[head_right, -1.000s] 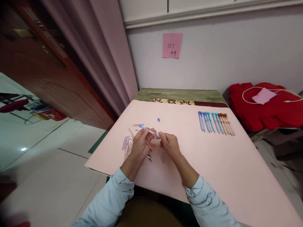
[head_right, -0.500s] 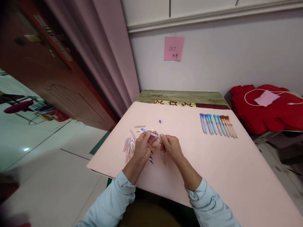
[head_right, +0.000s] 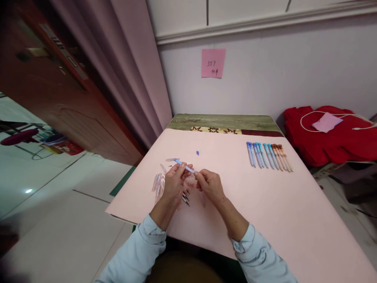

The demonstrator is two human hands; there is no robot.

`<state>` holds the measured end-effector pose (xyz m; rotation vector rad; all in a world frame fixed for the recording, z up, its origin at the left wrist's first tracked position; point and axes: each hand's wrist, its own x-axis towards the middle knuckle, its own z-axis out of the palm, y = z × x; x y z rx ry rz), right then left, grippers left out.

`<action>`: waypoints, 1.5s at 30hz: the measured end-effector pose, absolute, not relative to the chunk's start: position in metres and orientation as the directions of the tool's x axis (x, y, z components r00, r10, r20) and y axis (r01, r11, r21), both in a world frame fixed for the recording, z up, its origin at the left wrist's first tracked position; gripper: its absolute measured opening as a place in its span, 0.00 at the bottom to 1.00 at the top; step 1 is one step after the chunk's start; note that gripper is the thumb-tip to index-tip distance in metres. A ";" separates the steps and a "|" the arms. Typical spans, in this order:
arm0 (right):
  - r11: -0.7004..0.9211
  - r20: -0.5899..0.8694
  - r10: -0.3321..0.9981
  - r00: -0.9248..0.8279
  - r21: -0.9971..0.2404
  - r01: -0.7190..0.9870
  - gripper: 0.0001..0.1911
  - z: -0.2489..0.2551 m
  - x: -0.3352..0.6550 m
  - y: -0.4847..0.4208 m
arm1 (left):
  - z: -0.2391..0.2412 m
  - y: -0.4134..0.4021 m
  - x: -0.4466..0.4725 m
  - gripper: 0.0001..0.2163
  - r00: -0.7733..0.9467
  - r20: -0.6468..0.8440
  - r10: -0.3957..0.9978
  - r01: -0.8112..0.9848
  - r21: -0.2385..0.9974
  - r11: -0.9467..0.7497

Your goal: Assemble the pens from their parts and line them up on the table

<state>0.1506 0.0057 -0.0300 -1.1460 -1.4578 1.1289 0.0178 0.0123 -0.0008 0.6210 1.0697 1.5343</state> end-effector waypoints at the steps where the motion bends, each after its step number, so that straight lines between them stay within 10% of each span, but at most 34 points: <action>1: 0.119 0.103 0.984 -0.146 -0.987 0.109 0.24 -0.030 0.150 0.005 | -0.001 0.012 0.017 0.11 -0.252 -0.149 0.956 -0.460 0.888 0.017; 34: 0.266 0.235 0.956 -0.178 -0.948 0.177 0.13 -0.036 0.154 0.014 | -0.008 0.008 0.013 0.14 -0.185 -0.041 0.982 -0.223 0.975 -0.001; 45: 0.116 0.160 0.947 0.279 -0.979 0.167 0.18 -0.048 0.181 0.037 | -0.013 0.135 -0.002 0.04 -0.172 0.014 0.985 0.586 0.805 0.091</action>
